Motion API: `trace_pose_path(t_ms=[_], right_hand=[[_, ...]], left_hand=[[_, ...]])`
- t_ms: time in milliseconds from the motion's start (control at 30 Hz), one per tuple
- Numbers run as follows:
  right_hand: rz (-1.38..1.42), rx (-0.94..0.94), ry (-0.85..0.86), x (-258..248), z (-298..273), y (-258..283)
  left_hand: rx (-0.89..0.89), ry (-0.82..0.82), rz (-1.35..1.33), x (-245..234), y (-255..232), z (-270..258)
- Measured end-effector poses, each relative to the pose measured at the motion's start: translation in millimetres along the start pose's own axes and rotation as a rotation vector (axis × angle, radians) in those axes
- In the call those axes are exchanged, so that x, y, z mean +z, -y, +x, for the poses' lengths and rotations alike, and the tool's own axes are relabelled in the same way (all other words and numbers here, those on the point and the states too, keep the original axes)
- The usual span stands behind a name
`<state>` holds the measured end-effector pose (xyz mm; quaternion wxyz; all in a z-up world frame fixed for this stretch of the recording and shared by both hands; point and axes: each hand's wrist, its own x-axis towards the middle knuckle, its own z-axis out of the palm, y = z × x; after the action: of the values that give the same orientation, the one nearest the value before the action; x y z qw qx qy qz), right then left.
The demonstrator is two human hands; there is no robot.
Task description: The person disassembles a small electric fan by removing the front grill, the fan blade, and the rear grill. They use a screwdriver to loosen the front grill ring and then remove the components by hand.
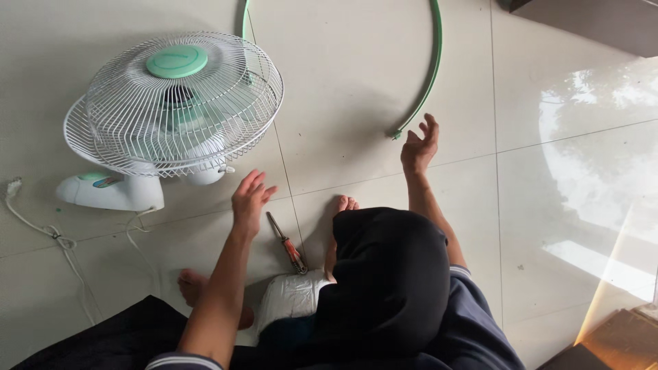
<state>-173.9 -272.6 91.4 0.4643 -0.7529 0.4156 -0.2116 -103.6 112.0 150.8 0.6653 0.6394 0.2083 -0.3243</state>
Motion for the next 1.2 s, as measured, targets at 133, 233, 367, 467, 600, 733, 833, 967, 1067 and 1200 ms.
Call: trace_pose_path(t_ms=[133, 233, 367, 467, 600, 733, 833, 967, 1067, 1200], right_hand=[[0.148, 0.215, -0.048, -19, 4, -15], [0.303, 0.323, 0.049, -30, 4, -8], [0.444, 0.250, 0.325, -48, 25, 52], [0.464, 0.072, 0.639, -61, 51, 135], [-0.181, -0.350, 0.983, -54, 55, 248], [-1.074, -0.573, 1.093, 1, 14, 304], [-0.904, -0.595, 0.982, 59, -11, 309], [-0.306, 0.156, 0.865, 131, -32, 301], [-0.139, 0.344, 0.765, 165, -50, 288], [0.017, 0.386, 0.738, 172, -61, 276]], left_hand=[[-0.070, -0.014, 0.113, -25, -9, -26], [-0.204, 0.043, 0.357, -47, -28, -43], [-0.065, 0.153, 0.933, -78, -80, -63], [0.132, 0.023, 1.161, -108, -133, -95], [0.154, -0.134, 0.880, -128, -198, -136], [0.109, -0.147, 0.716, -128, -230, -152], [0.162, -0.151, 1.107, -134, -235, -156], [0.241, -0.127, 1.074, -143, -235, -159], [0.263, -0.220, 0.803, -145, -238, -144], [0.422, -0.208, 0.709, -137, -242, -108]])
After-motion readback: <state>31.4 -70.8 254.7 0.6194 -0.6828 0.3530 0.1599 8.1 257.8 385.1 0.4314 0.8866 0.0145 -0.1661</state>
